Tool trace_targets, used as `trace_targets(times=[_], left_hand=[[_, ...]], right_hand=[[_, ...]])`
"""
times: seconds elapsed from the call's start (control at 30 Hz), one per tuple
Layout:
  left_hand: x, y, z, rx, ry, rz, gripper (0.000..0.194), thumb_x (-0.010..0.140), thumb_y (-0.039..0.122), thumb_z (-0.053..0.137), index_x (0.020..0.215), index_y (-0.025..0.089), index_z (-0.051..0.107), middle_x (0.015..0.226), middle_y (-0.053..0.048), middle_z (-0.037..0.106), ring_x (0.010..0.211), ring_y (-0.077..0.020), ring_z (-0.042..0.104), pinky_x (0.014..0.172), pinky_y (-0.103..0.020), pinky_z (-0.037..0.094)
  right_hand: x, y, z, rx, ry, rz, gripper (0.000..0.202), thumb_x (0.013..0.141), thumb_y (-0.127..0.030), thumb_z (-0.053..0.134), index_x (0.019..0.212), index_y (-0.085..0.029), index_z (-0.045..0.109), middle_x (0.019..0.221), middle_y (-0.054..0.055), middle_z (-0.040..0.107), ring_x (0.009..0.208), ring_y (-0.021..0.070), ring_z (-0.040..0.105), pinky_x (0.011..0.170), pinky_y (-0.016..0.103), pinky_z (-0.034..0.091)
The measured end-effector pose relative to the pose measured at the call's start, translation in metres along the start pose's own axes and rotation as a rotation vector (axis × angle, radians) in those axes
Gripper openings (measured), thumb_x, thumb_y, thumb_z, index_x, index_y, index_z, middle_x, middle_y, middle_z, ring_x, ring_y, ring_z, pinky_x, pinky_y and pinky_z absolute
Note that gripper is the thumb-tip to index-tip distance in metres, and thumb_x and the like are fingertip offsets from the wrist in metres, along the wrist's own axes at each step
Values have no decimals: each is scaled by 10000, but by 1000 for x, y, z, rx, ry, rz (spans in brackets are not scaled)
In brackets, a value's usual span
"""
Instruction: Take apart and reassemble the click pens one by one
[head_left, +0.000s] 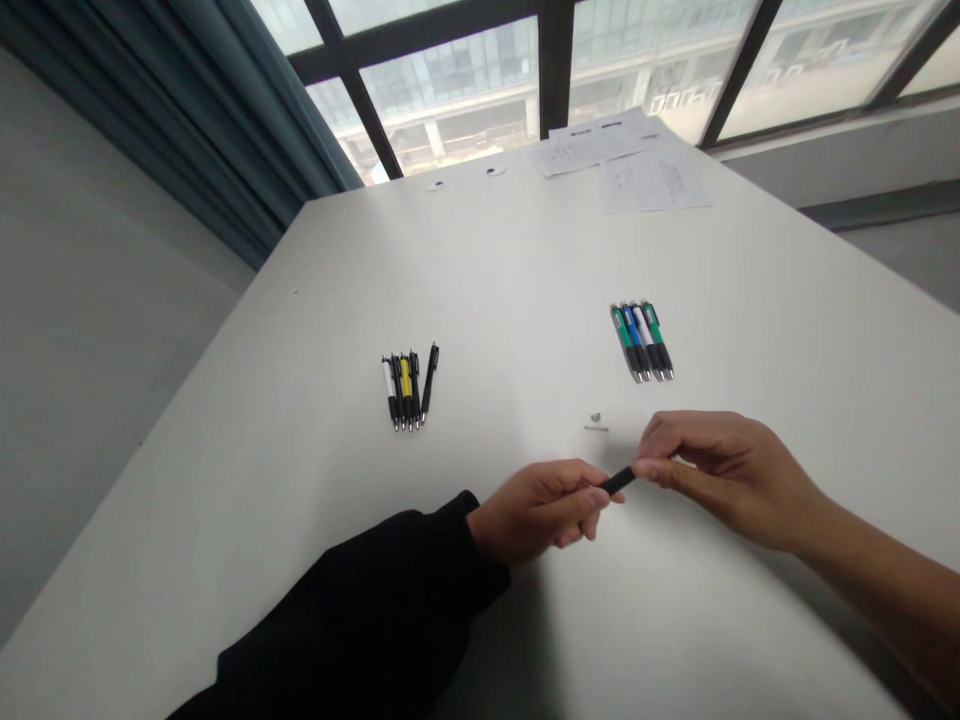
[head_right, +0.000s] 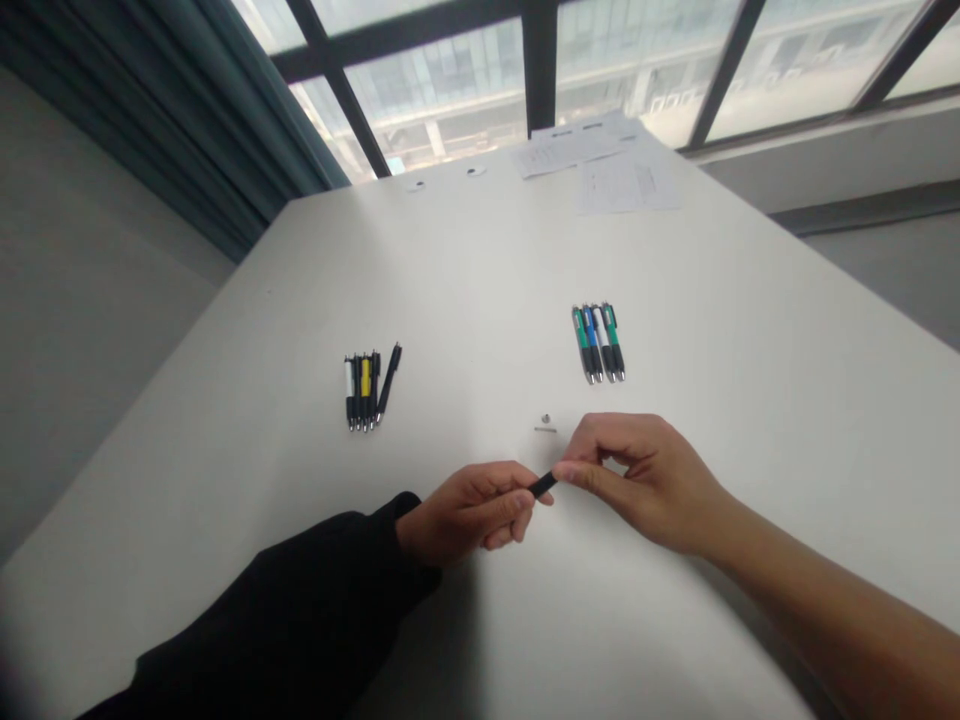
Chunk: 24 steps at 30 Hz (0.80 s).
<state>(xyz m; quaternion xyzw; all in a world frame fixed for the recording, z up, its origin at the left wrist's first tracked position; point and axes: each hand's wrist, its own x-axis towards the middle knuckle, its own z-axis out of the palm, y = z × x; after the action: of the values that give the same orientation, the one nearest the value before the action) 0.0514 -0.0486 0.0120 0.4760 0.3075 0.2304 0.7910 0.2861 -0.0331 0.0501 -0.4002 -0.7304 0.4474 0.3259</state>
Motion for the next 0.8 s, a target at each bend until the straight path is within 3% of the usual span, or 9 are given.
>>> trace_targets(times=[0.1, 0.2, 0.27, 0.4, 0.5, 0.63, 0.8], left_hand=[[-1, 1, 0, -1, 2, 31, 359, 917, 449, 641, 1012, 103, 655, 670, 13, 566, 454, -43, 399, 433, -195, 296], [-1, 1, 1, -36, -16, 56, 365, 926, 449, 630, 1033, 101, 658, 677, 8, 566, 465, -47, 415, 446, -196, 320], [-2, 1, 1, -44, -29, 70, 377, 932, 464, 618, 1037, 104, 656, 680, 5, 569, 473, -52, 438, 456, -196, 332], [-3, 3, 1, 11, -33, 143, 386, 965, 468, 561, 1030, 102, 665, 715, -21, 593, 543, -74, 507, 535, -209, 388], [-4, 5, 0, 103, 50, 253, 405, 994, 462, 496, 1034, 97, 668, 723, -29, 592, 567, -90, 503, 570, -229, 413], [-6, 3, -1, 478, 211, 435, 375, 1016, 410, 453, 958, 121, 685, 735, -39, 602, 647, -127, 540, 679, -274, 457], [-7, -1, -5, 816, 444, 631, 185, 994, 241, 518, 1061, 168, 674, 931, -80, 690, 843, -168, 627, 778, -294, 487]], right_hand=[[-1, 2, -1, 96, 34, -11, 80, 849, -293, 757, 819, -220, 764, 724, 36, 691, 625, 162, 609, 585, 291, 461], [0, 8, -2, 205, 69, 1, 198, 826, -335, 779, 995, -233, 766, 750, 35, 696, 666, 178, 637, 605, 297, 497], [3, 14, -2, 107, 90, 19, 207, 838, -363, 762, 985, -218, 755, 732, 34, 686, 652, 173, 626, 597, 291, 490], [10, 28, 5, -320, 69, 1, 179, 894, -363, 686, 874, -192, 734, 698, 36, 663, 591, 153, 578, 577, 289, 454], [13, 37, 13, -494, 30, -33, 185, 939, -336, 615, 933, -191, 730, 776, 57, 691, 632, 164, 611, 631, 303, 474], [16, 40, 21, -585, 26, -65, 196, 966, -290, 553, 946, -177, 712, 856, 91, 704, 722, 201, 652, 684, 324, 496], [16, 34, 18, -582, -24, -108, 197, 979, -264, 499, 917, -171, 662, 832, 88, 671, 718, 200, 629, 677, 327, 497]])
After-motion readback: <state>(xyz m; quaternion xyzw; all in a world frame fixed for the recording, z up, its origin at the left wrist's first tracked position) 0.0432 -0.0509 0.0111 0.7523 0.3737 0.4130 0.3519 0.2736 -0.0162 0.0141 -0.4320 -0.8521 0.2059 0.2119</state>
